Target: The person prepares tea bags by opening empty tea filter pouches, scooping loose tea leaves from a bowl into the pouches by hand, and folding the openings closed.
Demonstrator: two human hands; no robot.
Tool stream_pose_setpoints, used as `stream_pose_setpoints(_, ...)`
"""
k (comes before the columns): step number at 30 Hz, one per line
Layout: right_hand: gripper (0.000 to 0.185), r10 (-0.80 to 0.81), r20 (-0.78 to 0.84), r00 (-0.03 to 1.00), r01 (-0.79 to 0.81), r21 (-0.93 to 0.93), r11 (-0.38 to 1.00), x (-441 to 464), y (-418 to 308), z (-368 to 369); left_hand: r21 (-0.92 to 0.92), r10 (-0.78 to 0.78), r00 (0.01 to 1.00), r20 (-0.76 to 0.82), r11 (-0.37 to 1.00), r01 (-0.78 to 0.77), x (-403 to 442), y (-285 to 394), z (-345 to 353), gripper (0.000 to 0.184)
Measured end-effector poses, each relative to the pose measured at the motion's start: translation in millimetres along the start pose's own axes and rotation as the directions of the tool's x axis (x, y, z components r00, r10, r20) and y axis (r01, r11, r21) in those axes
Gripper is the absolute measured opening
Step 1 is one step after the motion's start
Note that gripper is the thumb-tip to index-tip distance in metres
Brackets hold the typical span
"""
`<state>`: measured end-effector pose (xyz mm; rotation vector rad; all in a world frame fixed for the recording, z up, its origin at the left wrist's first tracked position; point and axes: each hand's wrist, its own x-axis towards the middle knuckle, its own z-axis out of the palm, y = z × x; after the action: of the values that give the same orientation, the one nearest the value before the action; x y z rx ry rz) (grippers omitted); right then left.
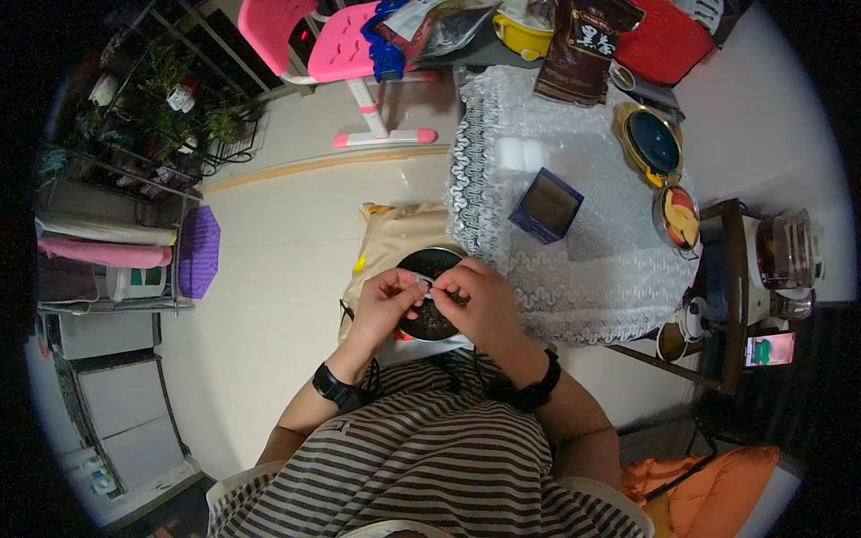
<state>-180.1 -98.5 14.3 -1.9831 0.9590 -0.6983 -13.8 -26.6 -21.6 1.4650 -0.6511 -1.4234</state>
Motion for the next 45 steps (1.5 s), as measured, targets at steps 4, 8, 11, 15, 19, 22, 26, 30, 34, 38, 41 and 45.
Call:
stream_pose_setpoints(4,0.011,0.008,-0.051,0.999,-0.011,-0.050,0.999,0.0,4.1,2.0,-0.033,0.029,1.000,0.002,0.999,-0.029,-0.4,-3.4,4.9,0.009)
stream_pose_setpoints(8,0.012,-0.099,-0.111,0.989,0.086,-0.114,0.990,0.0,9.2,4.2,0.020,0.102,0.995,0.007,0.995,-0.102,-5.0,0.1,7.9,0.010)
stream_pose_setpoints(11,0.015,0.090,0.011,0.996,-0.089,-0.051,0.995,-1.5,11.2,3.1,0.115,0.163,0.987,0.006,0.980,-0.162,-6.5,-2.5,8.5,0.010)
stream_pose_setpoints(15,0.019,0.182,0.068,0.981,-0.186,0.067,0.980,-0.2,12.8,3.4,0.330,0.380,0.925,0.008,0.872,-0.361,-11.5,-0.2,10.5,0.010)
stream_pose_setpoints(19,0.022,0.257,0.109,0.960,-0.266,0.078,0.961,-0.2,18.1,2.9,0.412,0.381,0.923,0.060,0.833,-0.370,-17.0,6.9,15.1,0.009)
stream_pose_setpoints(22,0.021,0.231,0.092,0.969,-0.241,0.114,0.964,-1.8,19.6,3.3,0.245,0.278,0.960,0.011,0.930,-0.273,-10.7,-1.9,10.9,0.008)
stream_pose_setpoints(26,0.020,0.188,0.083,0.979,-0.200,0.171,0.965,-1.9,18.6,-0.9,0.239,0.331,0.944,0.001,0.916,-0.322,-3.4,-10.4,6.1,0.007)
stream_pose_setpoints(30,0.025,0.087,0.156,0.984,-0.108,0.134,0.985,-1.7,10.0,1.7,0.094,0.190,0.982,0.005,0.977,-0.190,-6.6,-12.5,2.3,0.011)
stream_pose_setpoints(34,0.027,0.112,0.169,0.979,-0.118,0.030,0.993,-15.8,7.3,-18.8,0.059,0.138,0.990,-0.025,0.989,-0.136,-7.4,-6.2,-1.6,0.008)
stream_pose_setpoints(38,0.017,-0.095,-0.090,0.991,0.088,-0.082,0.993,-28.6,5.2,-51.0,0.046,0.178,0.984,0.029,0.983,-0.179,-6.3,-7.4,-4.4,0.005)
stream_pose_setpoints(41,0.015,-0.087,-0.323,0.943,0.068,-0.070,0.995,-55.9,14.8,-86.4,0.054,0.176,0.984,-0.001,0.983,-0.176,-4.9,-8.5,-5.2,0.004)
stream_pose_setpoints(45,0.017,0.000,-0.773,0.634,-0.216,-0.178,0.960,-110.0,59.3,-179.3,0.079,0.182,0.983,-0.034,0.981,-0.179,-7.4,-3.8,-6.9,0.005)
